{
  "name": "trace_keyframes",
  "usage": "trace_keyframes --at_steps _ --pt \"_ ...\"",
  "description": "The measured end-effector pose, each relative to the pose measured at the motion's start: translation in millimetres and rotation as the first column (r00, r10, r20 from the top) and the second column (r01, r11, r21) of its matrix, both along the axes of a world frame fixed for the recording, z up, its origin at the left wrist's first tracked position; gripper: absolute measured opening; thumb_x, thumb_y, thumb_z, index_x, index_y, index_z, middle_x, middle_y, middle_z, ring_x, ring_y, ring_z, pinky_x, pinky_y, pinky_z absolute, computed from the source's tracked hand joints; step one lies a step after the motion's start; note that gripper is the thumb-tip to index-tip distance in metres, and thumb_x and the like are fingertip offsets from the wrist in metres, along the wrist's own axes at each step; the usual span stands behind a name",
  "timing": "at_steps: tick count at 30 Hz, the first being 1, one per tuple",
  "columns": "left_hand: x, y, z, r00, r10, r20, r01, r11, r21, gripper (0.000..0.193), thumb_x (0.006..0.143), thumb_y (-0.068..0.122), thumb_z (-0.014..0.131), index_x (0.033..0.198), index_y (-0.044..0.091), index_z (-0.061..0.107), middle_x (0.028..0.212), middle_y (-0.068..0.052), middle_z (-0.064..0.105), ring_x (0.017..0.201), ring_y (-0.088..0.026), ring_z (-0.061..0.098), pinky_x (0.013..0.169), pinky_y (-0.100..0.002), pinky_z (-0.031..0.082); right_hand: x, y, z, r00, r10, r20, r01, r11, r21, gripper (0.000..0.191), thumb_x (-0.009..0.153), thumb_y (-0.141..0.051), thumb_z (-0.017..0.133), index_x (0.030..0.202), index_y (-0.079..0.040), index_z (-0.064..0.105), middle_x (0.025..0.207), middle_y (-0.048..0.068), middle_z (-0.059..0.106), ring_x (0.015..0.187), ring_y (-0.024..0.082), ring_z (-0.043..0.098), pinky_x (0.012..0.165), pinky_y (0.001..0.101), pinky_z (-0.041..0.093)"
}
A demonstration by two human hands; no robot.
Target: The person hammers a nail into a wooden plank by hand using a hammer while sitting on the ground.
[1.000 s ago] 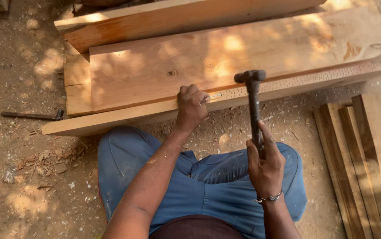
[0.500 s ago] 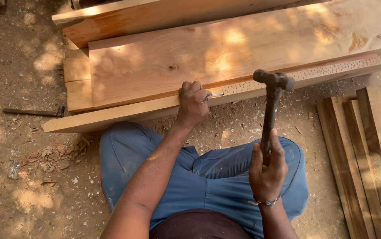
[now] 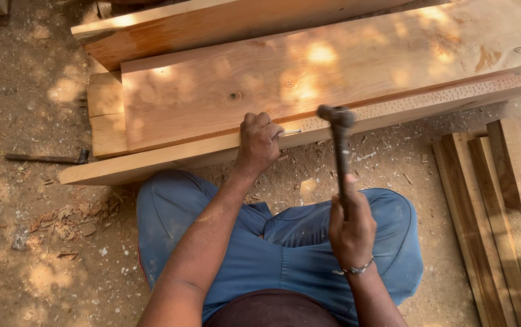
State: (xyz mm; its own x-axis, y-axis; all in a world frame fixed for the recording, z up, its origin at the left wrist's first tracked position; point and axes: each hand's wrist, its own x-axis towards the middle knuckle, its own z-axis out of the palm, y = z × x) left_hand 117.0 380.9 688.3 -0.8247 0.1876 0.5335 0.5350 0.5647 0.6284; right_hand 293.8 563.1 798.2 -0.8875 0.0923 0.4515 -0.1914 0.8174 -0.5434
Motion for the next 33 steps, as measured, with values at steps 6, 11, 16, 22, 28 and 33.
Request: trace_keyframes --at_steps 6,11,16,22,28,33 --pt "-5.8 -0.5 -0.6 0.999 0.003 0.043 -0.006 0.997 0.08 0.009 0.084 -0.001 0.07 0.08 0.007 0.073 0.079 -0.003 0.054 0.085 -0.022 0.047 0.074 -0.037 0.042 -4.4 0.1 0.6 0.949 -0.068 0.307 0.137 0.968 -0.21 0.057 0.095 -0.006 0.068 0.15 -0.014 0.052 0.083 0.009 0.07 0.063 0.012 0.062 0.054 0.032 0.05" --pt "-7.1 2.7 -1.8 1.0 0.029 -0.001 -0.029 0.997 0.066 0.009 0.081 -0.003 0.069 0.079 0.006 0.072 0.08 -0.004 0.055 0.087 -0.023 0.048 0.075 -0.038 0.044 -5.5 -0.2 -2.8 0.999 -0.039 -0.022 0.037 0.996 -0.081 0.052 0.103 -0.005 0.065 0.152 -0.013 0.049 0.097 0.01 0.069 0.077 0.011 0.064 0.061 0.0279 0.05" --pt "-10.9 6.1 -6.4 0.999 0.047 0.023 -0.048 0.997 0.055 0.006 0.082 0.001 0.072 0.078 0.006 0.071 0.08 -0.004 0.054 0.085 -0.022 0.048 0.071 -0.036 0.045 -8.7 3.1 -5.9 0.884 -0.104 0.456 0.195 0.968 -0.158 0.056 0.095 -0.005 0.069 0.148 -0.016 0.056 0.08 0.008 0.07 0.059 0.012 0.061 0.051 0.0281 0.049" --pt "-13.2 6.5 -14.8 0.995 0.081 0.05 -0.081 0.997 0.014 0.008 0.083 -0.004 0.07 0.08 0.004 0.071 0.082 -0.005 0.056 0.087 -0.022 0.048 0.071 -0.036 0.043 -13.4 2.7 -10.0 0.996 -0.061 -0.059 0.048 0.98 -0.191 0.051 0.107 -0.007 0.065 0.154 -0.013 0.045 0.087 0.004 0.064 0.064 0.008 0.056 0.052 0.0259 0.043" --pt "-12.3 3.3 -6.8 0.992 0.089 0.092 -0.092 0.995 0.025 0.005 0.083 0.001 0.071 0.081 0.005 0.073 0.08 -0.005 0.055 0.085 -0.022 0.047 0.07 -0.036 0.043 -16.2 2.4 -8.3 0.897 -0.058 0.439 0.168 0.962 -0.217 0.054 0.096 -0.004 0.068 0.148 -0.013 0.055 0.083 0.007 0.071 0.058 0.011 0.058 0.048 0.0273 0.046" --pt "-1.2 -6.2 -4.6 0.995 0.096 0.039 -0.097 0.995 0.012 0.01 0.082 -0.004 0.069 0.083 0.005 0.075 0.081 -0.005 0.056 0.087 -0.023 0.048 0.077 -0.038 0.043 -13.2 0.5 -5.7 0.999 -0.041 -0.002 0.04 0.985 -0.167 0.054 0.106 -0.006 0.064 0.155 -0.012 0.044 0.09 0.007 0.066 0.07 0.009 0.06 0.056 0.0268 0.048"
